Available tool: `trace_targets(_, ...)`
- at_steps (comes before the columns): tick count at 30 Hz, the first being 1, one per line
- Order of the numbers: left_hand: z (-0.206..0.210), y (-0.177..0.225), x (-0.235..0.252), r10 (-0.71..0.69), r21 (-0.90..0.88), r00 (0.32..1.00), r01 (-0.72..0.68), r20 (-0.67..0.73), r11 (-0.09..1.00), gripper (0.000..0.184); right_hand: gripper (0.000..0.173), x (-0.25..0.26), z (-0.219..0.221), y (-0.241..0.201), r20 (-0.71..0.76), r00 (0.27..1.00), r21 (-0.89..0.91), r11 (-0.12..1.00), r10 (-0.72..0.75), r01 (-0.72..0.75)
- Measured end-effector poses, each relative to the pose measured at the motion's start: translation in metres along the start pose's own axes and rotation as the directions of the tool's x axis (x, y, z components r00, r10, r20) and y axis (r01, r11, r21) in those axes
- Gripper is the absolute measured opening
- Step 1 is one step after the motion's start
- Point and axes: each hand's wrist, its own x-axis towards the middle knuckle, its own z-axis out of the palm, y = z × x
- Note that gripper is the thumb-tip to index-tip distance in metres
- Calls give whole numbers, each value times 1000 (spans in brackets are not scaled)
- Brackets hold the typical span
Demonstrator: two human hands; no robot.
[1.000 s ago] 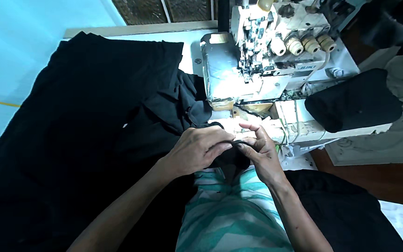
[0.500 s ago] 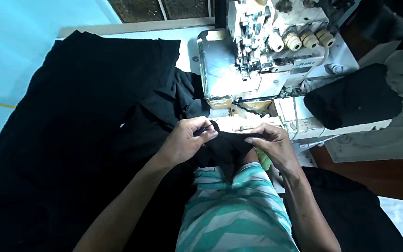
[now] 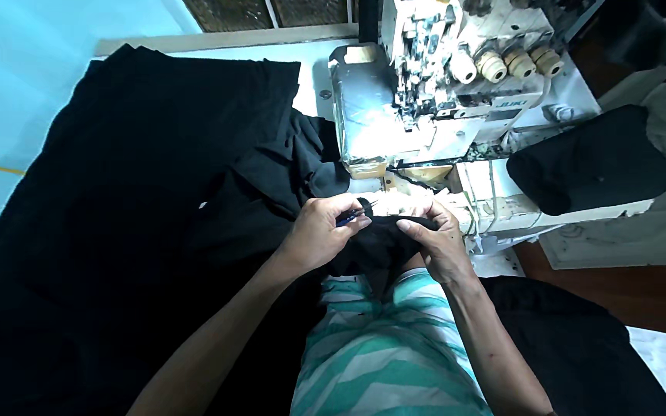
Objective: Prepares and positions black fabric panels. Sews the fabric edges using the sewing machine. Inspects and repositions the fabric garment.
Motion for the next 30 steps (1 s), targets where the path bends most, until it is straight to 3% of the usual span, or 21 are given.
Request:
trace_targets(4,5,0,2,116,157,993,-117,16,981,11,28,-3,1,-6,15,999,-94,995,-34,35)
trace_targets(7,3,9,1,185,254,981,-195,64,947,43,27,-6,3,-11,-16,998,-136,989,-57,54)
trace_targets(12,-2,18,2,319,311,941,-340,118,888,29,42,-10,8,-18,-10,996,-154,984,-88,85)
trace_targets(30,5,12,1,483,316,868,-493,114,811,27,50,-15,7,-22,-31,999,-81,997,12,-15)
